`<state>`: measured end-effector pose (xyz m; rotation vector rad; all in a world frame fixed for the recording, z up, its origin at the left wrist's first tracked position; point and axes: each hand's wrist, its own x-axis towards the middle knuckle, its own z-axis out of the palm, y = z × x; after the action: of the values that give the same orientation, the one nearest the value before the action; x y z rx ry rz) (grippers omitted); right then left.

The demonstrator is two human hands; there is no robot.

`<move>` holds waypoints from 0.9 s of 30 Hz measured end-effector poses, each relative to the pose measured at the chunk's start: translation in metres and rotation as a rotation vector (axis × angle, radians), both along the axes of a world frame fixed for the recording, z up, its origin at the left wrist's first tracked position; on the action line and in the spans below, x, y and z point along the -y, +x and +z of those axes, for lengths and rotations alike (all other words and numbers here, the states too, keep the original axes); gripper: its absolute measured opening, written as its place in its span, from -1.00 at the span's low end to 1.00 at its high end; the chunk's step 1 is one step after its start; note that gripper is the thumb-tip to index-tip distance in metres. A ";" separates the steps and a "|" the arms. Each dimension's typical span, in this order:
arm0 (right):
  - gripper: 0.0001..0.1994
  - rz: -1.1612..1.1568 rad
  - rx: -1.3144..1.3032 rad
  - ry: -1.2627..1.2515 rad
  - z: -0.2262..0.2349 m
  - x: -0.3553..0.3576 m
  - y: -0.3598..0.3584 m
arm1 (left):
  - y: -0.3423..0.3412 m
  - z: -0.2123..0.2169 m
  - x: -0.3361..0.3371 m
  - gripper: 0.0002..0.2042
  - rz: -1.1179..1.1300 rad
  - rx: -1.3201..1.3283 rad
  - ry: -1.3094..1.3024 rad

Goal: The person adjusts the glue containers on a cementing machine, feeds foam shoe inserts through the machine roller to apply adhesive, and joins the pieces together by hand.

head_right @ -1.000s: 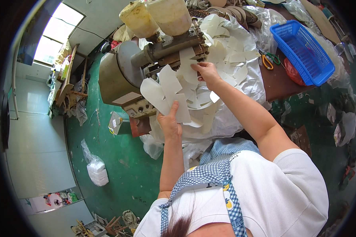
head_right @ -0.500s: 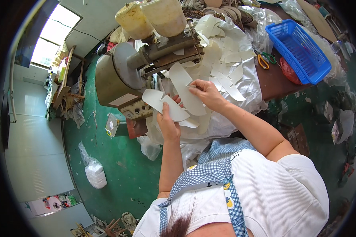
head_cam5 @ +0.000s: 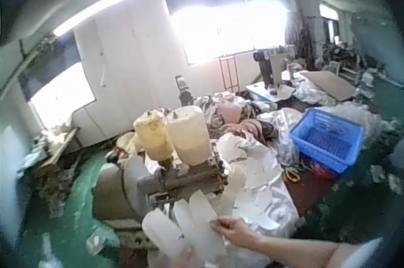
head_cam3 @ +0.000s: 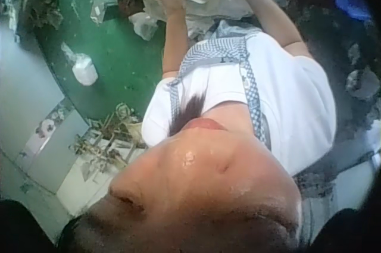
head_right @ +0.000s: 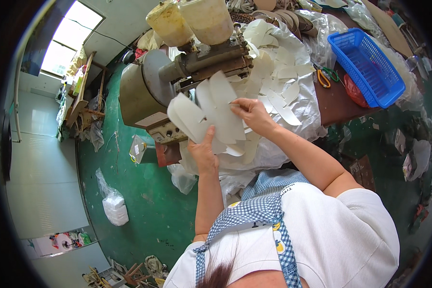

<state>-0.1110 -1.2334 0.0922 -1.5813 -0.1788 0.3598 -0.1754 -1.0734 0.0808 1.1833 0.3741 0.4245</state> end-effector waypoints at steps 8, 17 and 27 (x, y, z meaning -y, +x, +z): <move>-0.64 -0.119 -0.131 -0.004 -0.018 0.004 0.059 | -0.008 0.005 -0.022 -0.69 0.126 -0.044 -0.029; -0.51 0.040 -0.401 0.138 -0.022 0.008 0.020 | 0.007 -0.005 0.015 -0.70 -0.013 -0.068 0.002; -0.78 -0.075 -0.058 0.153 -0.011 0.024 0.018 | -0.005 0.008 0.009 -0.65 -0.163 -0.034 0.005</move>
<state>-0.0925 -1.2576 0.0813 -1.4209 -0.0995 0.3259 -0.1800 -1.0820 0.0883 1.2165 0.3032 0.2643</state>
